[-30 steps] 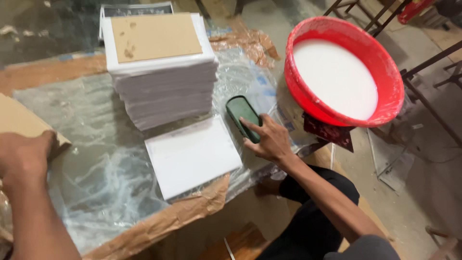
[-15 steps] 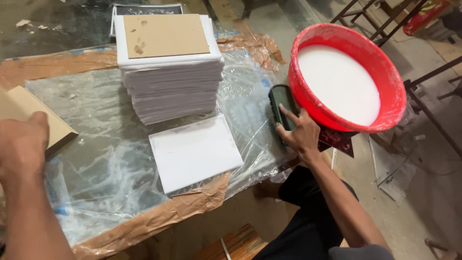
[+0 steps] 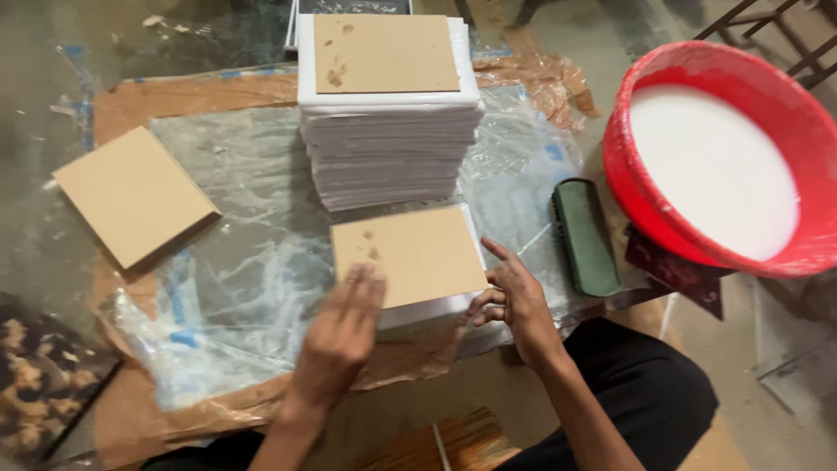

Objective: The person places a brown cover onto a white book block, smooths it down, and then uses a green squeegee to press the cover firmly onto the block. The person repeats this process for multiple book blocks, stacking the finished items.

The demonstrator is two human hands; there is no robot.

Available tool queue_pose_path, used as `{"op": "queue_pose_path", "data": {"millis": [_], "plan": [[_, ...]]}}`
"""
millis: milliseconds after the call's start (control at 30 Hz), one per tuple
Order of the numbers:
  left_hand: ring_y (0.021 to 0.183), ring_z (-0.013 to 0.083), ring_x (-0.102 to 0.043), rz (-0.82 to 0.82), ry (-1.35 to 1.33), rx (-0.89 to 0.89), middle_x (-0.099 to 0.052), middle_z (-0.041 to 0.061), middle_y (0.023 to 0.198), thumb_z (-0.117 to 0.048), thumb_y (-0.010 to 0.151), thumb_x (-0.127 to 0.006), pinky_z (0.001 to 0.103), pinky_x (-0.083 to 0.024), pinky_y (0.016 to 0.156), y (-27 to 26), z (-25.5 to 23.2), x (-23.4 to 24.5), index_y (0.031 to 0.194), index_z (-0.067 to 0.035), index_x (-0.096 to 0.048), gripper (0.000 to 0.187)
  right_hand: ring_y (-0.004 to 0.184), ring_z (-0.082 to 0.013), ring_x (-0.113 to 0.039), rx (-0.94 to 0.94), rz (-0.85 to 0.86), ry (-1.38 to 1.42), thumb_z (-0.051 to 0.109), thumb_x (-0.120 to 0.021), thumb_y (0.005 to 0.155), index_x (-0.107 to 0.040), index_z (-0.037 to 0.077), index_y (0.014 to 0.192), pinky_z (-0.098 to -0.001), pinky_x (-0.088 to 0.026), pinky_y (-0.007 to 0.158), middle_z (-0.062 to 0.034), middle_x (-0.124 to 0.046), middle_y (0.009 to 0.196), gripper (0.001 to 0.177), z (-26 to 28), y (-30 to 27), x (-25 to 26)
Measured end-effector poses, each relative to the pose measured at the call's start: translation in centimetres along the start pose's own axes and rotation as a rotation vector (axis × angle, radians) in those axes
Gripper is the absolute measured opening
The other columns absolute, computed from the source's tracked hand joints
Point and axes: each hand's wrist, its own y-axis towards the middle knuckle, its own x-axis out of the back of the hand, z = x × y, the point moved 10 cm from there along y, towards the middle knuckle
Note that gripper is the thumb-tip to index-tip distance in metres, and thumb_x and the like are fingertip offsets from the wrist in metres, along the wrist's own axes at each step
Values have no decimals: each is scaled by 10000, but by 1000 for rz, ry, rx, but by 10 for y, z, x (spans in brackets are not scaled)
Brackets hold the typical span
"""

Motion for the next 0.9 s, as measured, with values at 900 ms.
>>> {"op": "queue_pose_path", "data": {"millis": [900], "plan": [[1389, 346, -503, 294, -212, 91, -543, 231, 1473, 58, 725, -595, 441, -362, 1183, -22, -5, -79, 1386, 59, -560, 662, 672, -200, -714, 157, 18, -943, -82, -616, 835, -655, 116, 1351, -366, -570, 681, -173, -767, 886, 554, 15, 18, -10]]}}
